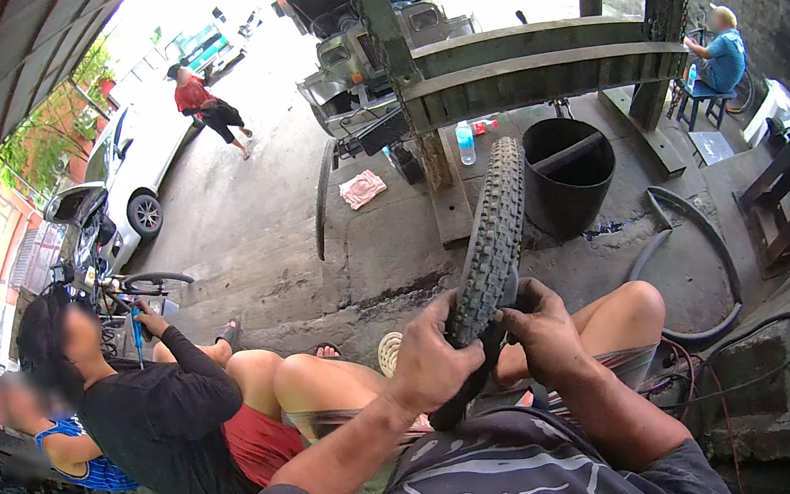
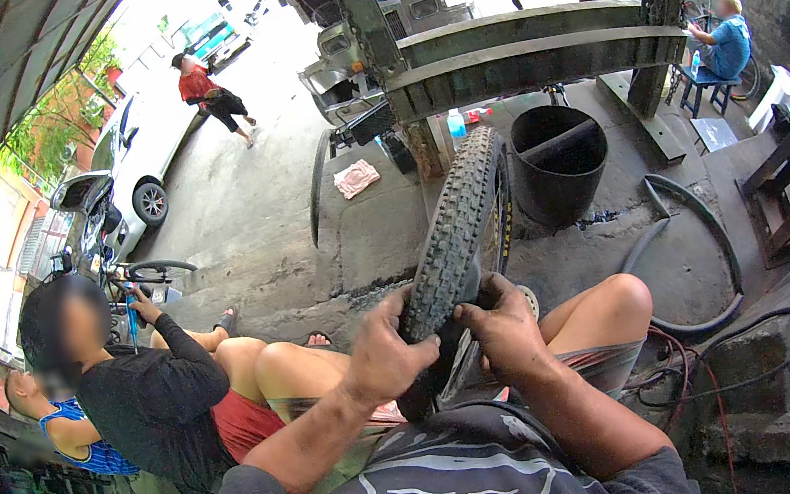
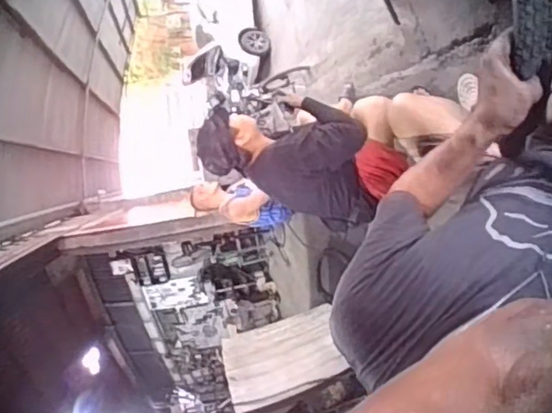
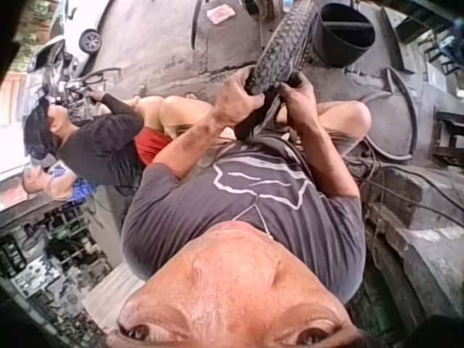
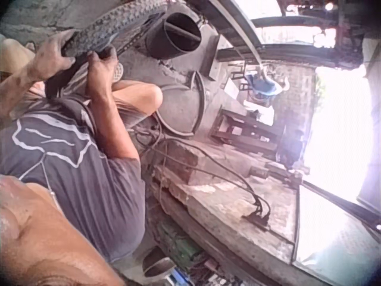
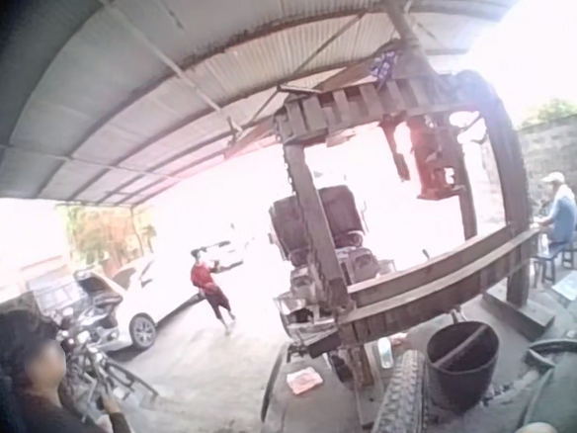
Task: The person is seated on the ground in a bicycle repair shop, working on a bicycle wheel. They are using their hands to manipulate the tire and inner tube, attempting to seat the tire onto the rim.
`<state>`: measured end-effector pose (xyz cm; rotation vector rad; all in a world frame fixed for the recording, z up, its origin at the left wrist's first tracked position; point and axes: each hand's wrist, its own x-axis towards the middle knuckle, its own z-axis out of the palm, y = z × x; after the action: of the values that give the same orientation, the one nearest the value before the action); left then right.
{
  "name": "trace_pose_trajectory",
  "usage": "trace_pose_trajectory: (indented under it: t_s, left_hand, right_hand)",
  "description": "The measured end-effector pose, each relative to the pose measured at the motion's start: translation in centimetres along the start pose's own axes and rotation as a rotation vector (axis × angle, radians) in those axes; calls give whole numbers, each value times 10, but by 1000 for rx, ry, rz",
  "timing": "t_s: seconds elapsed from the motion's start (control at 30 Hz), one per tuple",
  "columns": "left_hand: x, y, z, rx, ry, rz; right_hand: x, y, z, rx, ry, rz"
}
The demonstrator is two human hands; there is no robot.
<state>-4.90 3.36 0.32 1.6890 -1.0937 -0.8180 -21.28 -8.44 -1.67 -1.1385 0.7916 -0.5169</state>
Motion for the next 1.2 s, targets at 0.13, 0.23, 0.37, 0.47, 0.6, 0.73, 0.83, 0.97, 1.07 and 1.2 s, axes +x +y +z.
trace_pose_trajectory:
  t_s: [0.13,0.23,0.37,0.47,0.6,0.73,0.83,0.97,1.07,1.2]
  left_hand:
    - [18,-11,-4,-266,-51,-101]
    - [25,-16,-8,-377,-40,-112]
    - [16,5,-19,73,-3,-46]
    - [16,-2,-34,-85,-62,-109]
    - [19,-22,-44,-583,-223,-259]
    - [22,-38,-49,-807,-320,-325]
    - [23,-45,-49,-861,-385,-334]
    - [32,-58,-43,-868,-440,-347]
    - [39,-60,-35,-926,-409,-347]
    - [41,-66,-34,-968,-442,-351]
  right_hand:
    - [13,28,-12,277,-53,-70]
    - [22,34,-4,25,14,-294]
    - [9,43,-2,73,6,-69]
    - [-4,30,18,-72,31,-85]
    - [6,42,26,-81,26,-133]
    - [9,39,27,0,33,-58]
    - [8,38,23,60,22,-52]
    - [2,35,15,197,-66,-10]
    - [7,20,8,139,-98,5]
    - [17,28,3,12,-113,6]
